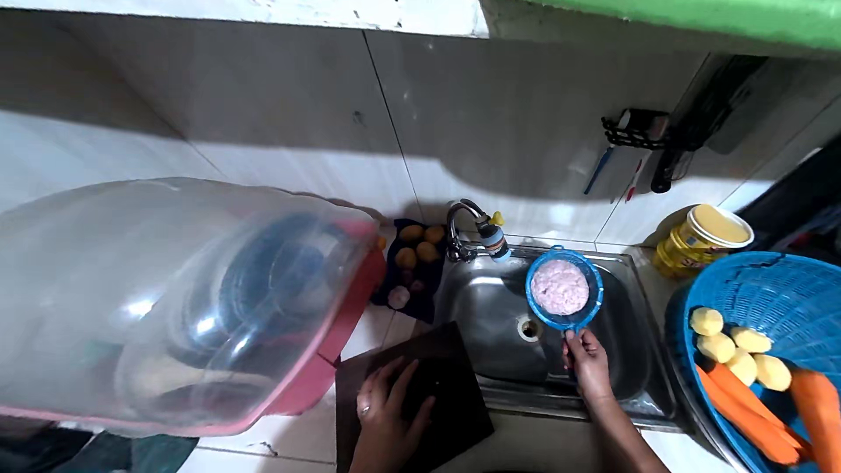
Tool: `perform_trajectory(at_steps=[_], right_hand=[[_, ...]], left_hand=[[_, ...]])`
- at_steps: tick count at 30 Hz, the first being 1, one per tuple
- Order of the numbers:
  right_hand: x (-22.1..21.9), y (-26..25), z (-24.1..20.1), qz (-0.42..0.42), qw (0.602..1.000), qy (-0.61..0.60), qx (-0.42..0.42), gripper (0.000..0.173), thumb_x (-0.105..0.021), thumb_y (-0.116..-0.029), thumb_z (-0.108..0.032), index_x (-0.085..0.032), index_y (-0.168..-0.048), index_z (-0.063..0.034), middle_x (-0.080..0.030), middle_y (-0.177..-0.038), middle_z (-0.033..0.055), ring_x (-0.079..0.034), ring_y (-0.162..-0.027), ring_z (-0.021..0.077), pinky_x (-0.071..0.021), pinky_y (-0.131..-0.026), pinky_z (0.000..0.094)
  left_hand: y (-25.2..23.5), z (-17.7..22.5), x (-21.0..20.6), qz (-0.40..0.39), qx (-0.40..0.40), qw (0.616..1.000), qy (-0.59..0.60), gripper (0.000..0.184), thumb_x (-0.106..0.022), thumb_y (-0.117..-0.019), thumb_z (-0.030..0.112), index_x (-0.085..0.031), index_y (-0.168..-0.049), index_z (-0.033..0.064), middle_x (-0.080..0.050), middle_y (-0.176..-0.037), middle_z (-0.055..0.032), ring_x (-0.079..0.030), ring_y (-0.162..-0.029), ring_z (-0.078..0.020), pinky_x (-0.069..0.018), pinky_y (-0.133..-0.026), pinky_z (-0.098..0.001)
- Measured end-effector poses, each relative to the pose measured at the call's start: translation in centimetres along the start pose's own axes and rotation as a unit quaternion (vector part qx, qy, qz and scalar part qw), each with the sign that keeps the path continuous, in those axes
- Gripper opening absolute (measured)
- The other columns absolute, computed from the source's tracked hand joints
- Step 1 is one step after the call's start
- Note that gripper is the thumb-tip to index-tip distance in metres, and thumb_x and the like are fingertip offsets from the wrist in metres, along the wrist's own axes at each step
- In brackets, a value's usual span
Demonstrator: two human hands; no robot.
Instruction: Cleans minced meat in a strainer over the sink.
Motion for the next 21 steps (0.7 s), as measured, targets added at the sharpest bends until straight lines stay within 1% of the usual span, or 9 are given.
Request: perform_trajectory(at_steps=[2, 4, 6, 9, 13, 17, 21], right_hand=[[-0.3, -0.1, -1.0, -0.009, 0.999, -0.029, 0.033, 0.020, -0.056, -0.1061, -0.033, -0.056, -0.109, -0.0134, -0.055, -0.071, 0.0070, -0.056, -0.054, 0.0196, -0.0527, -0.048, 0.0379], [-0.8, 0.2, -1.7, -0.024, 0.997, -0.061, 0.049, 0.018, -0.054, -0.1068, -0.030, -0.056, -0.110, -0.0127, -0.055, -0.070, 0.0073, -0.056, -0.054, 0.0204, -0.0530, -0.049, 0.0390], [-0.8, 0.5, -1.9, -0.030, 0.996, -0.076, 0.041, 0.020, -0.052, -0.1076, -0.032, -0.057, -0.110, -0.0130, -0.054, -0.070, 0.0072, -0.055, -0.053, 0.0206, -0.0526, -0.048, 0.0389], [-0.5, 0.8, -1.7, -0.033, 0.996, -0.087, 0.014, 0.023, -0.049, -0.1083, -0.035, -0.055, -0.106, -0.0135, -0.052, -0.067, 0.0060, -0.054, -0.049, 0.0197, -0.0519, -0.045, 0.0386], [-0.7, 0.9, -2.3, -0.034, 0.995, -0.088, 0.007, 0.021, -0.052, -0.1075, -0.034, -0.056, -0.105, -0.0135, -0.050, -0.066, 0.0054, -0.052, -0.048, 0.0187, -0.0507, -0.044, 0.0378], [-1.3, 1.2, -2.9, -0.045, 0.995, -0.087, 0.019, 0.018, -0.055, -0.1064, -0.031, -0.058, -0.105, -0.0132, -0.051, -0.064, 0.0052, -0.052, -0.047, 0.0186, -0.0512, -0.045, 0.0376], [-1.9, 1.2, -3.2, -0.053, 0.995, -0.080, 0.019, 0.017, -0.057, -0.1055, -0.029, -0.058, -0.103, -0.0124, -0.052, -0.064, 0.0056, -0.053, -0.048, 0.0193, -0.0510, -0.045, 0.0379]], left_hand=[[0.1, 0.0, 0.0, 0.004, 0.000, 1.000, 0.002, 0.070, -0.068, -0.0801, 0.069, -0.059, -0.142, 0.0383, -0.050, -0.153, -0.0019, -0.042, -0.143, -0.0282, -0.0299, -0.119, -0.0572], [0.1, 0.0, 0.0, 0.002, 0.000, 1.000, 0.000, 0.069, -0.068, -0.0804, 0.067, -0.059, -0.142, 0.0387, -0.050, -0.153, -0.0015, -0.042, -0.142, -0.0280, -0.0301, -0.119, -0.0557], [0.2, -0.1, -0.1, -0.009, 0.002, 1.000, -0.009, 0.069, -0.068, -0.0807, 0.067, -0.057, -0.143, 0.0405, -0.049, -0.154, 0.0004, -0.042, -0.143, -0.0268, -0.0308, -0.119, -0.0548], [0.2, -0.3, -0.4, -0.015, -0.001, 1.000, -0.021, 0.069, -0.068, -0.0805, 0.068, -0.056, -0.144, 0.0420, -0.049, -0.154, 0.0019, -0.041, -0.143, -0.0261, -0.0311, -0.119, -0.0547], [0.2, -0.4, -0.6, -0.006, -0.007, 0.999, -0.034, 0.069, -0.068, -0.0797, 0.069, -0.057, -0.143, 0.0426, -0.049, -0.153, 0.0030, -0.041, -0.143, -0.0261, -0.0301, -0.119, -0.0554], [0.1, 0.1, -0.1, -0.003, -0.008, 0.999, -0.041, 0.069, -0.068, -0.0797, 0.068, -0.058, -0.142, 0.0422, -0.050, -0.153, 0.0034, -0.042, -0.142, -0.0257, -0.0299, -0.118, -0.0551], [-0.5, 0.4, -0.4, -0.001, -0.012, 0.999, -0.048, 0.062, -0.067, -0.0818, 0.068, -0.059, -0.139, 0.0455, -0.049, -0.154, 0.0029, -0.041, -0.143, -0.0276, -0.0333, -0.115, -0.0574]])
Point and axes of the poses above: each hand's wrist, its own y-axis away from the middle knuckle, its own x-axis out of the back of the hand, z = x × y, the point moved 10 cm from there along -y, towards the middle knuckle
